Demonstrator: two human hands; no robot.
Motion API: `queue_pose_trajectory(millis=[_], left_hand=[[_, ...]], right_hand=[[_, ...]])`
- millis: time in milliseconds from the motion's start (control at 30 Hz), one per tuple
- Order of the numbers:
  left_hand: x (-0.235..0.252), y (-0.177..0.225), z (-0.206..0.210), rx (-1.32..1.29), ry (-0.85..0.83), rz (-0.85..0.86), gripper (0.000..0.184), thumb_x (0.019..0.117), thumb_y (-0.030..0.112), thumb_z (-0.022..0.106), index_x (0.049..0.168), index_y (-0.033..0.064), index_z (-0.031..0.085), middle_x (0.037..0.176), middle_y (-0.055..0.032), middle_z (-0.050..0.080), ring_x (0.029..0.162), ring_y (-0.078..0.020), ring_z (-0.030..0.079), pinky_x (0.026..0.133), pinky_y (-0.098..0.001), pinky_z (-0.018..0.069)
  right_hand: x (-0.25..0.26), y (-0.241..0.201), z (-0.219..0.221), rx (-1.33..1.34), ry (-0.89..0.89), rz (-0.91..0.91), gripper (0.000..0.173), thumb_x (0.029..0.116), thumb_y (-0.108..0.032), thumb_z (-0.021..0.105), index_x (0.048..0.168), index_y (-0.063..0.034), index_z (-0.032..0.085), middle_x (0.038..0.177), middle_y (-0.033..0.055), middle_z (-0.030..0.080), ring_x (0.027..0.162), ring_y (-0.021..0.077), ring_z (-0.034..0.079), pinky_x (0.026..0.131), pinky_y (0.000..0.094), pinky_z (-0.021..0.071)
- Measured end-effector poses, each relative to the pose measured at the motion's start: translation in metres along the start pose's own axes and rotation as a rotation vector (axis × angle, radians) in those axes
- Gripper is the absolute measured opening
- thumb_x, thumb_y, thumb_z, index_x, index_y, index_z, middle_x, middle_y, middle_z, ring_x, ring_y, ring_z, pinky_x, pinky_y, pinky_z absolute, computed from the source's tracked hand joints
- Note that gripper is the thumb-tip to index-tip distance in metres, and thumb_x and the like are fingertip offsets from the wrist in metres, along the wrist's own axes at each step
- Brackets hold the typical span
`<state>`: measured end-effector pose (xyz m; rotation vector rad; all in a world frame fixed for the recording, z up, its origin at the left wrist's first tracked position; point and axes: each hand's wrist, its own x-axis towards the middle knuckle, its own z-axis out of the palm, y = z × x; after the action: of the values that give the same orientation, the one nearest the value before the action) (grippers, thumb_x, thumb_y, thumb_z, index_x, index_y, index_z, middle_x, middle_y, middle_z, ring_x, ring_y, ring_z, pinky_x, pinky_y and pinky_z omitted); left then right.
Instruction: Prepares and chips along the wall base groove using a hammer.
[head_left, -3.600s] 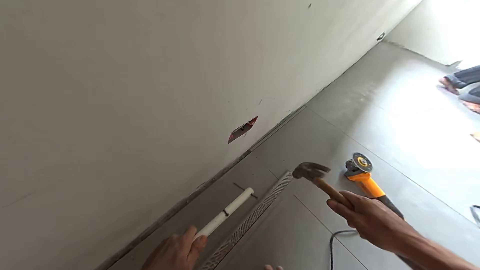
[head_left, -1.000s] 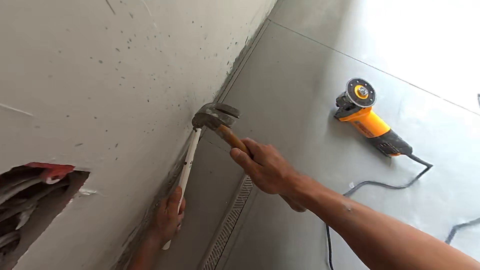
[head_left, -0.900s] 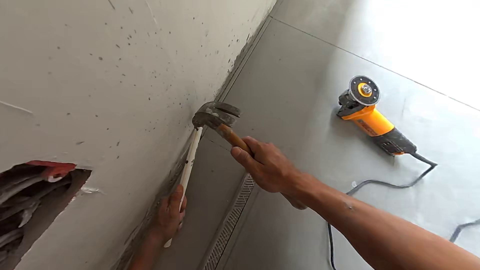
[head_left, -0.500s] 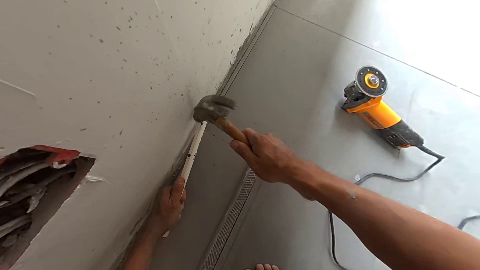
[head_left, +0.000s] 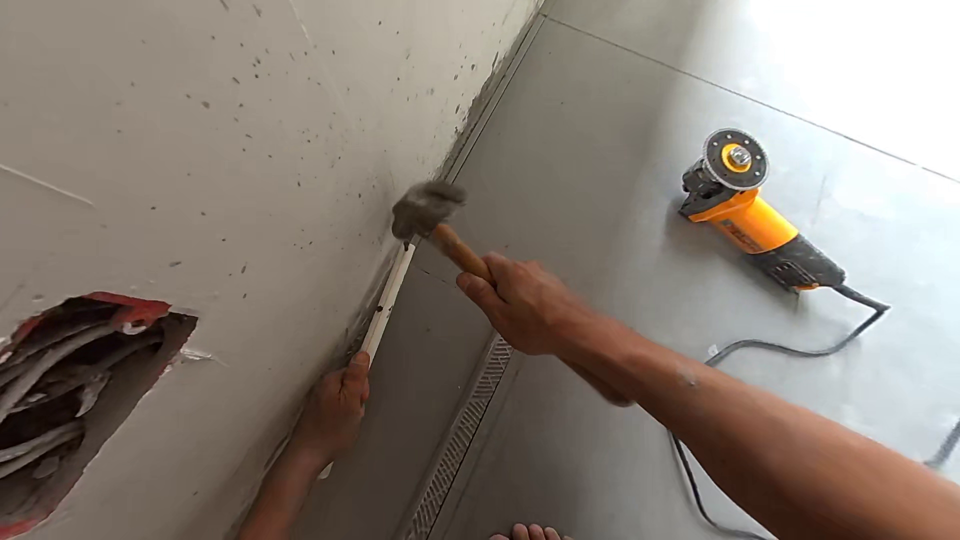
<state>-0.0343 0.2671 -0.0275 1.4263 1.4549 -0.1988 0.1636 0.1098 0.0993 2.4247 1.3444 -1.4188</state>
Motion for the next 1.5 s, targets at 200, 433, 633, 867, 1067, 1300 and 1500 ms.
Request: queue_pose_trajectory(millis=[200, 433, 633, 867, 1067, 1300, 1500], left_hand=[[-0.050, -0.003, -0.022, 0.017, -0.015, -0.188, 0.073, 0.1050, 0.067, 0.019, 0.089, 0.0091, 0.060, 0.063, -0.0036, 0.051, 0.048, -0.0182, 0.050, 0.046, -0.0377, 0.0474], [-0.061, 0.004, -0.001, -0.213, -0.039, -0.101, 0.066, 0.1061, 0.064, 0.023, 0.090, 0.0110, 0.059, 0.063, -0.0007, 0.050, 0.048, -0.0147, 0.050, 0.046, -0.0339, 0.0469], [-0.025, 0.044, 0.021, 0.084, 0.044, -0.006, 0.065, 0.1079, 0.059, 0.027, 0.091, 0.0082, 0.065, 0.073, -0.0070, 0.057, 0.070, -0.0225, 0.061, 0.068, -0.0450, 0.0529], [-0.044, 0.065, 0.035, 0.141, -0.001, -0.163, 0.071, 0.1068, 0.063, 0.020, 0.103, 0.0098, 0.068, 0.088, -0.0106, 0.068, 0.087, -0.0272, 0.069, 0.075, -0.0475, 0.0561], [-0.041, 0.074, 0.032, 0.072, -0.035, -0.115, 0.070, 0.1081, 0.060, 0.019, 0.099, 0.0088, 0.067, 0.085, -0.0097, 0.066, 0.084, -0.0252, 0.068, 0.073, -0.0461, 0.0555], [-0.046, 0.087, 0.025, -0.120, -0.091, -0.138, 0.071, 0.1085, 0.059, 0.018, 0.099, 0.0068, 0.065, 0.083, -0.0100, 0.061, 0.079, -0.0238, 0.064, 0.071, -0.0447, 0.0534], [-0.047, 0.088, 0.023, -0.141, -0.099, -0.146, 0.072, 0.1080, 0.060, 0.016, 0.097, 0.0069, 0.063, 0.080, -0.0086, 0.060, 0.070, -0.0212, 0.064, 0.065, -0.0405, 0.0541]], right_hand=[[-0.010, -0.024, -0.041, 0.111, -0.042, 0.037, 0.054, 0.0968, -0.038, 0.067, 0.135, -0.0007, 0.058, 0.116, 0.0223, 0.067, 0.103, 0.0313, 0.068, 0.090, 0.0436, 0.0534], [0.105, 0.021, -0.102, 0.443, 0.281, -0.371, 0.044, 0.1087, -0.047, 0.042, 0.104, -0.0076, 0.060, 0.062, 0.0095, 0.060, 0.045, 0.0199, 0.060, 0.038, 0.0322, 0.0531], [0.118, 0.035, -0.095, 0.470, 0.260, -0.277, 0.043, 0.1047, -0.054, 0.043, 0.109, -0.0180, 0.065, 0.061, 0.0039, 0.059, 0.044, 0.0181, 0.060, 0.040, 0.0329, 0.0539], [0.127, 0.042, -0.083, 0.482, 0.274, -0.242, 0.047, 0.1030, -0.054, 0.043, 0.116, -0.0151, 0.065, 0.059, 0.0034, 0.059, 0.042, 0.0172, 0.059, 0.038, 0.0320, 0.0529], [0.134, 0.038, -0.081, 0.460, 0.257, -0.260, 0.047, 0.1027, -0.055, 0.043, 0.116, -0.0157, 0.065, 0.057, 0.0035, 0.057, 0.041, 0.0170, 0.058, 0.037, 0.0319, 0.0521], [0.145, 0.030, -0.086, 0.378, 0.207, -0.216, 0.042, 0.1072, -0.047, 0.042, 0.116, -0.0130, 0.063, 0.059, 0.0055, 0.059, 0.043, 0.0188, 0.059, 0.039, 0.0343, 0.0528], [0.147, 0.017, -0.086, 0.398, 0.184, -0.198, 0.039, 0.1091, -0.043, 0.041, 0.116, -0.0116, 0.063, 0.058, 0.0072, 0.057, 0.042, 0.0202, 0.058, 0.038, 0.0347, 0.0529]])
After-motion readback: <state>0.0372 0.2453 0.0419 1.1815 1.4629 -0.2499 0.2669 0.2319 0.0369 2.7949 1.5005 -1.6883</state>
